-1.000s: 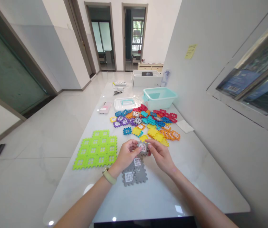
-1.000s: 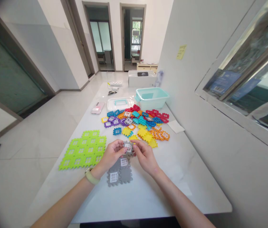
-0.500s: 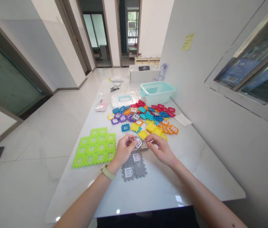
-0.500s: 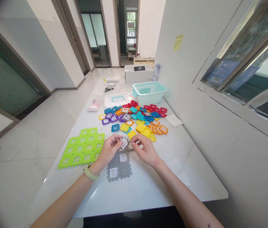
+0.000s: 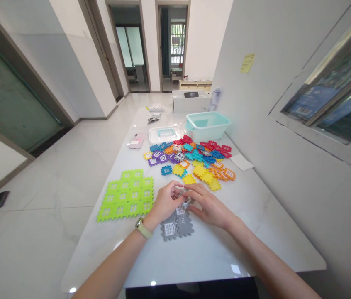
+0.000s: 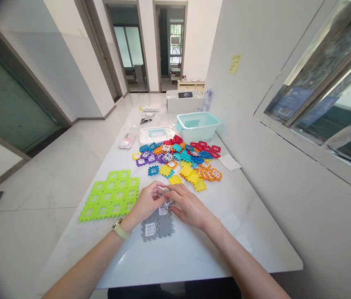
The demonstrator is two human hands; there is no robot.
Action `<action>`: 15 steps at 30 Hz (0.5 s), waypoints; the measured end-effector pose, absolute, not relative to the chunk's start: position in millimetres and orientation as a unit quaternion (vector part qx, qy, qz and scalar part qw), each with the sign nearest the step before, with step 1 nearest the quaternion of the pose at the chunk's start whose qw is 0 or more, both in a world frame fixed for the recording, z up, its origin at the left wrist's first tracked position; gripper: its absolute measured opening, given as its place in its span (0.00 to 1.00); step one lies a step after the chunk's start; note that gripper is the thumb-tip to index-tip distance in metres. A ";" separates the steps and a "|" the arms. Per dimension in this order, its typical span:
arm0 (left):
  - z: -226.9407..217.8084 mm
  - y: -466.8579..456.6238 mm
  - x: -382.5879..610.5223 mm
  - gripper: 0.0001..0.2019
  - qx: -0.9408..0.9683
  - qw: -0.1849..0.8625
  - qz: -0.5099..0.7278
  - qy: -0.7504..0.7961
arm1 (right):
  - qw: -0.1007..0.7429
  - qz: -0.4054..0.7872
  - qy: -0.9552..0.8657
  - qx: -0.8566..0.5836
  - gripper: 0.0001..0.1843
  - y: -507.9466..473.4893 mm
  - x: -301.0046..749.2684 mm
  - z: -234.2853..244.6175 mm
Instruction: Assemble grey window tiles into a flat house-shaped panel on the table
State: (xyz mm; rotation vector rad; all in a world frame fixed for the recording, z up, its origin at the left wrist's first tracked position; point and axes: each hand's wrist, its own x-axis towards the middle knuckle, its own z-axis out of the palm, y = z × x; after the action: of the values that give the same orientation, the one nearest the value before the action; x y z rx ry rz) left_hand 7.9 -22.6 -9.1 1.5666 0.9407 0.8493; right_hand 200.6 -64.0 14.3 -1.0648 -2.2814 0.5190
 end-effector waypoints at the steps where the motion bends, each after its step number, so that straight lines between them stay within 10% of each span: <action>1: -7.9 -23.9 8.3 0.14 0.662 0.536 0.350 0.390 | 0.280 0.195 -0.853 -0.395 0.23 -64.8 202.2 13.8; 15: -4.2 -15.8 -2.9 0.09 0.817 0.291 0.305 0.394 | 0.236 0.235 -0.831 -0.446 0.29 -74.2 228.8 -3.8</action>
State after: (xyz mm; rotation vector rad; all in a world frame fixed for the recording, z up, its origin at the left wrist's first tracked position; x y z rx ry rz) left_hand -2.9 -15.8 -4.2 2.1776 1.0491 0.8128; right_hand 228.8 -74.2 -3.8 -1.2239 -2.2787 0.6434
